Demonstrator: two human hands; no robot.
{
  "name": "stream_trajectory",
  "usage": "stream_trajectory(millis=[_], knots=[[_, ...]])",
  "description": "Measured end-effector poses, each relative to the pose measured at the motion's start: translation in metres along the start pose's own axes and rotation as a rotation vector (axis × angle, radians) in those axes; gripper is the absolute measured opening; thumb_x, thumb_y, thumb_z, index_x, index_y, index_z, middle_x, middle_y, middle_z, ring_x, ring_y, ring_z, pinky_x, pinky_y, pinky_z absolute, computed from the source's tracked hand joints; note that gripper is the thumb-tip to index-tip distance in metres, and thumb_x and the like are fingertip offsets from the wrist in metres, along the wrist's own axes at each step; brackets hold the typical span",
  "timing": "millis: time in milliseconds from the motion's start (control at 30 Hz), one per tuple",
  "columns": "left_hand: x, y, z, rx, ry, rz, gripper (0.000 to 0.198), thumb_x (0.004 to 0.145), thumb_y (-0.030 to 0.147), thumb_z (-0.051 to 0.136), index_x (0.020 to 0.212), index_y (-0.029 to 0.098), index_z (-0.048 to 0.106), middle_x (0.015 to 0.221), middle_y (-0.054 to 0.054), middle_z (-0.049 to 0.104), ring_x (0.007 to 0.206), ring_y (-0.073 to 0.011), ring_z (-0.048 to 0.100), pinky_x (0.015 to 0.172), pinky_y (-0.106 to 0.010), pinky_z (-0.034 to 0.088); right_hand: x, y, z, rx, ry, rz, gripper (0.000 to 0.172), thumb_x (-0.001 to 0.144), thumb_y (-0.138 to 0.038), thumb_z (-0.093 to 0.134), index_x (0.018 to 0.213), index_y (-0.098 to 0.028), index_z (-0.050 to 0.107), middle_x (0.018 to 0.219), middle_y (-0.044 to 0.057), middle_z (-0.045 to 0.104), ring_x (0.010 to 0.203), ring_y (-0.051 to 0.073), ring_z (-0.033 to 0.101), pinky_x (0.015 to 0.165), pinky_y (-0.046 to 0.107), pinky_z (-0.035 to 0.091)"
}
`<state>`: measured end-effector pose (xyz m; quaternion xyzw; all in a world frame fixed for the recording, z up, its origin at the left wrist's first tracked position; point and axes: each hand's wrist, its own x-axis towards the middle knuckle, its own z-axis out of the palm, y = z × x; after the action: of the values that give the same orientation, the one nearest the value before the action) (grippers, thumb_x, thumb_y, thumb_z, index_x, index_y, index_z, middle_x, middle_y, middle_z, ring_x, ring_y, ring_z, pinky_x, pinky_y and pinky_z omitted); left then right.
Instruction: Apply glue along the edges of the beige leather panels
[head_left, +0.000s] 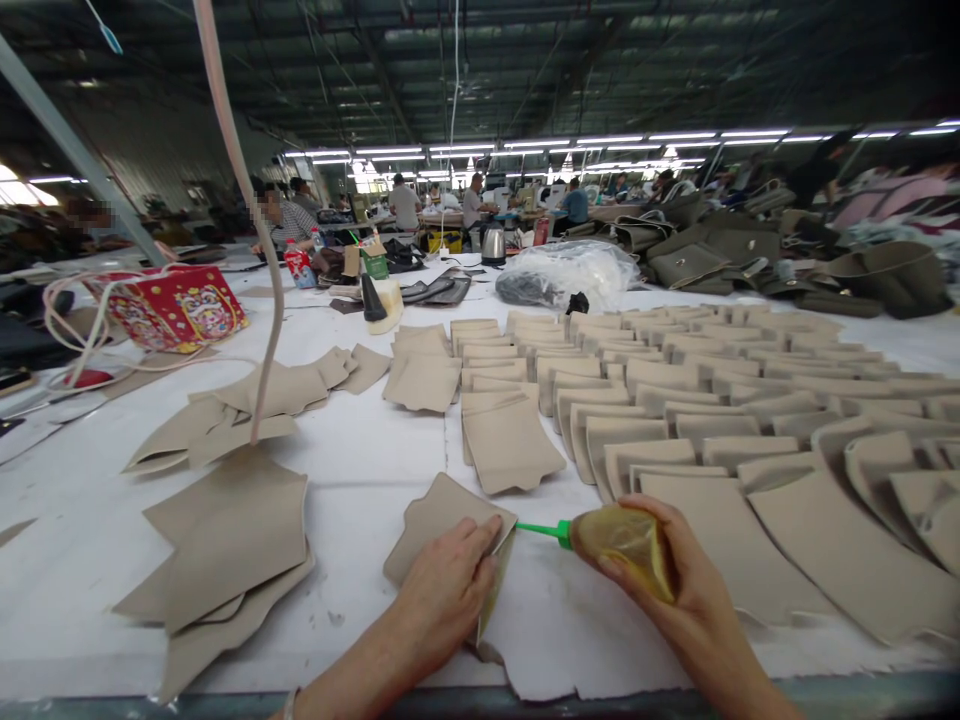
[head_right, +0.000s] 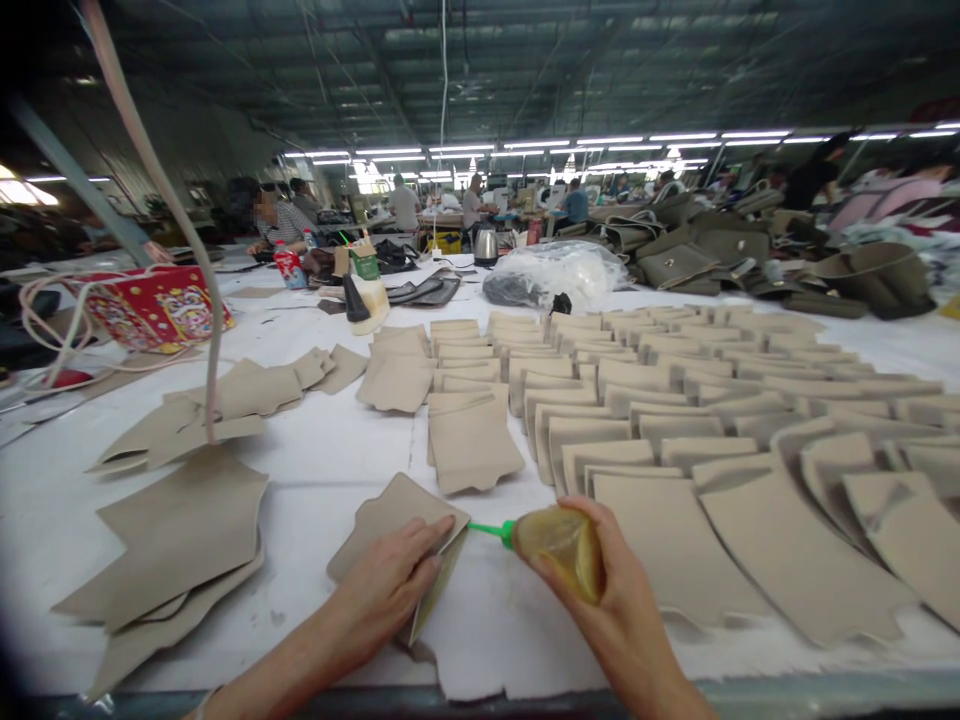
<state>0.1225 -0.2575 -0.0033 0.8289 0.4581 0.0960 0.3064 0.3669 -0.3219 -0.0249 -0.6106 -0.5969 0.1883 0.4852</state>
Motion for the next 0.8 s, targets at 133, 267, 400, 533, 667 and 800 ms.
stream_trajectory(millis=[133, 267, 400, 533, 667, 800], knots=[[0.002, 0.0, 0.0, -0.01, -0.008, 0.004, 0.048, 0.089, 0.023, 0.032, 0.134, 0.018, 0.048, 0.107, -0.007, 0.061, 0.099, -0.0223, 0.058, 0.09, -0.033, 0.043, -0.003, 0.003, 0.0, -0.076, 0.034, -0.119, 0.037, 0.088, -0.041, 0.063, 0.118, -0.026, 0.048, 0.112, 0.003, 0.054, 0.101, 0.023, 0.054, 0.087, 0.03, 0.042], [0.002, 0.0, 0.0, -0.012, -0.003, 0.002, 0.048, 0.088, 0.021, 0.031, 0.132, 0.019, 0.05, 0.104, -0.007, 0.061, 0.098, -0.0223, 0.059, 0.089, -0.033, 0.044, -0.014, -0.001, 0.002, -0.028, 0.005, -0.009, 0.039, 0.087, -0.045, 0.063, 0.118, -0.028, 0.048, 0.111, 0.0, 0.054, 0.096, 0.022, 0.055, 0.083, 0.028, 0.043], [0.002, 0.0, 0.001, -0.012, 0.01, -0.008, 0.048, 0.088, 0.021, 0.032, 0.132, 0.019, 0.05, 0.103, -0.007, 0.061, 0.097, -0.0226, 0.059, 0.087, -0.034, 0.044, -0.007, -0.006, 0.003, 0.015, 0.035, 0.045, 0.041, 0.085, -0.047, 0.063, 0.117, -0.026, 0.048, 0.108, 0.001, 0.054, 0.091, 0.023, 0.056, 0.079, 0.028, 0.044], [0.002, -0.001, 0.002, -0.033, 0.021, -0.009, 0.049, 0.086, 0.02, 0.034, 0.132, 0.018, 0.05, 0.106, -0.008, 0.061, 0.099, -0.0224, 0.058, 0.09, -0.034, 0.043, -0.01, -0.015, 0.005, 0.015, 0.077, 0.113, 0.042, 0.082, -0.049, 0.064, 0.114, -0.024, 0.05, 0.105, 0.002, 0.056, 0.089, 0.024, 0.056, 0.079, 0.03, 0.042], [0.0, 0.0, 0.003, -0.062, 0.04, -0.009, 0.05, 0.085, 0.019, 0.034, 0.132, 0.016, 0.05, 0.108, -0.008, 0.062, 0.1, -0.0218, 0.057, 0.092, -0.032, 0.042, -0.027, -0.026, 0.011, 0.166, -0.015, 0.295, 0.045, 0.079, -0.051, 0.062, 0.113, -0.025, 0.049, 0.098, -0.001, 0.06, 0.085, 0.023, 0.058, 0.075, 0.028, 0.042], [0.0, 0.0, 0.003, -0.067, 0.044, -0.018, 0.051, 0.084, 0.019, 0.035, 0.133, 0.016, 0.049, 0.111, -0.008, 0.062, 0.102, -0.0217, 0.057, 0.093, -0.032, 0.041, -0.028, -0.031, 0.011, 0.188, -0.01, 0.324, 0.046, 0.079, -0.052, 0.062, 0.114, -0.026, 0.047, 0.097, -0.002, 0.059, 0.086, 0.023, 0.057, 0.076, 0.027, 0.041]])
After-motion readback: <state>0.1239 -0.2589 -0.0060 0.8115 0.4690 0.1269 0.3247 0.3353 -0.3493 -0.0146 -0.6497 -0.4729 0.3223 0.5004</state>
